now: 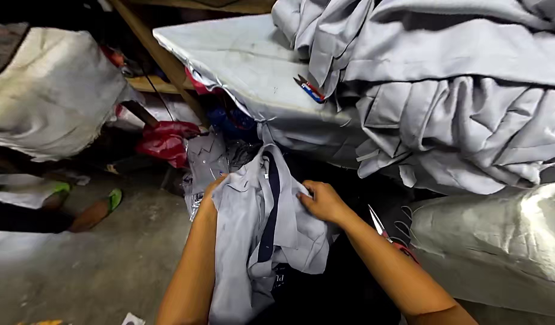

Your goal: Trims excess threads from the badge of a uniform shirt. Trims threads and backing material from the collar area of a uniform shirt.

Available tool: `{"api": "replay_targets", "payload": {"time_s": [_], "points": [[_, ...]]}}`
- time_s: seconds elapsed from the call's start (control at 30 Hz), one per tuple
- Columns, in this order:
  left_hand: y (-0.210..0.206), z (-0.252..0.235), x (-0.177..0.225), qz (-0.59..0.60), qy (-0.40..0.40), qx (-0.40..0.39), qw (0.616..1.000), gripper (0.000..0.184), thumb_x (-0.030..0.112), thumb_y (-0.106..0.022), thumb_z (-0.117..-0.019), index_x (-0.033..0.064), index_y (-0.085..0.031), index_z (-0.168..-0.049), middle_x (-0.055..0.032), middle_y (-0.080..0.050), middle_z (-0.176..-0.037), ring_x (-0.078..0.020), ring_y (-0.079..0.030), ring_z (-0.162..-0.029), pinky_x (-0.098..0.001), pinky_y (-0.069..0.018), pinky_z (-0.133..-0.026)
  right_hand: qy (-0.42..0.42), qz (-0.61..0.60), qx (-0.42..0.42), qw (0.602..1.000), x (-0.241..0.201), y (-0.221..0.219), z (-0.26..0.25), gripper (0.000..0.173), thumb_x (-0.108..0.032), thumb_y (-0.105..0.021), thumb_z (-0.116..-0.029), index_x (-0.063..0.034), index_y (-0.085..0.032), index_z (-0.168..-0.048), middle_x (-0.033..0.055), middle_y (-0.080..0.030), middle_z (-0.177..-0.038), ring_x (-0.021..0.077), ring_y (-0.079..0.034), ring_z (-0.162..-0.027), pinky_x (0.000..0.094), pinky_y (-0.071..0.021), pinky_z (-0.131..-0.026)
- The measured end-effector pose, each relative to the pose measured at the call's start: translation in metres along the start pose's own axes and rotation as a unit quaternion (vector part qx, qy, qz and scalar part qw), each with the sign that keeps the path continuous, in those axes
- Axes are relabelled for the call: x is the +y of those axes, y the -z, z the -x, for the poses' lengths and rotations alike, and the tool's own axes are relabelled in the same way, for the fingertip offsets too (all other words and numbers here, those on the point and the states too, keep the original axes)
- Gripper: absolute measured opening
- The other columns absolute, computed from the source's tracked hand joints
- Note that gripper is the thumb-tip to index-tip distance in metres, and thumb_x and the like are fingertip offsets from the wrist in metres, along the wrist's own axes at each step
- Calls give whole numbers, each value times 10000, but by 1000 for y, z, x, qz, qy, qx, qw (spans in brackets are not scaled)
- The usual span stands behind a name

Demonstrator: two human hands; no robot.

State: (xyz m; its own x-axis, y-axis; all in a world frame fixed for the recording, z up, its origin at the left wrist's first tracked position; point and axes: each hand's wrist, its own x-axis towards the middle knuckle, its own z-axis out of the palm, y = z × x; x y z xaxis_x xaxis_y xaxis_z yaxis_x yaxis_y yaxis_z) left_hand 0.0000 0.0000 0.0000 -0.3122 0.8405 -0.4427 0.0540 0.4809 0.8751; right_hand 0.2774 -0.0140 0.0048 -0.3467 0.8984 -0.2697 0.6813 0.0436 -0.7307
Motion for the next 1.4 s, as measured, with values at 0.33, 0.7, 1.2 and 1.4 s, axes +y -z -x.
{"api": "replay_targets", "payload": {"time_s": [0.33, 0.7, 1.2, 1.4], "points": [[6, 129, -88, -219, -272, -101, 932, 1065, 856, -437, -839, -108, -626, -1252, -260, -630, -1302, -340, -542, -1315, -545, -368, -1138, 133, 226, 222, 939, -71, 86, -103, 439, -178, -531, -1027, 88, -564, -1374, 301, -457, -1515, 456, -441, -1416, 597, -418, -1096], [-60, 147, -44, -303, -449, -86, 836, 314, 298, -584, -995, 54, -754, -1095, -201, -671, -1277, -433, -540, -1320, -638, -369, -1122, 1, 308, 231, 923, -88, 118, -135, 361, 21, -585, -897, 134, -631, -1236, 382, -569, -1324, 579, -413, -1367, 703, -357, -1076], [-115, 129, -5, -453, -374, -288, 756, 507, 393, -494, -1054, 7, -628, -1353, -267, -339, -1607, -410, -213, -1544, -578, -202, -1225, 151, 162, 43, 974, -106, 78, -83, 330, -132, -311, -1108, 77, -549, -1205, 222, -615, -932, 353, -640, -832, 553, -523, -766], [-124, 122, -14, -507, -332, -335, 721, 554, 424, -490, -1055, -26, -602, -1359, -291, -335, -1600, -407, -234, -1539, -603, -159, -1230, 77, 48, -103, 990, -61, 25, -91, 727, -588, -241, -1074, -2, -655, -1190, 168, -642, -904, 329, -627, -853, 594, -497, -805]]}}
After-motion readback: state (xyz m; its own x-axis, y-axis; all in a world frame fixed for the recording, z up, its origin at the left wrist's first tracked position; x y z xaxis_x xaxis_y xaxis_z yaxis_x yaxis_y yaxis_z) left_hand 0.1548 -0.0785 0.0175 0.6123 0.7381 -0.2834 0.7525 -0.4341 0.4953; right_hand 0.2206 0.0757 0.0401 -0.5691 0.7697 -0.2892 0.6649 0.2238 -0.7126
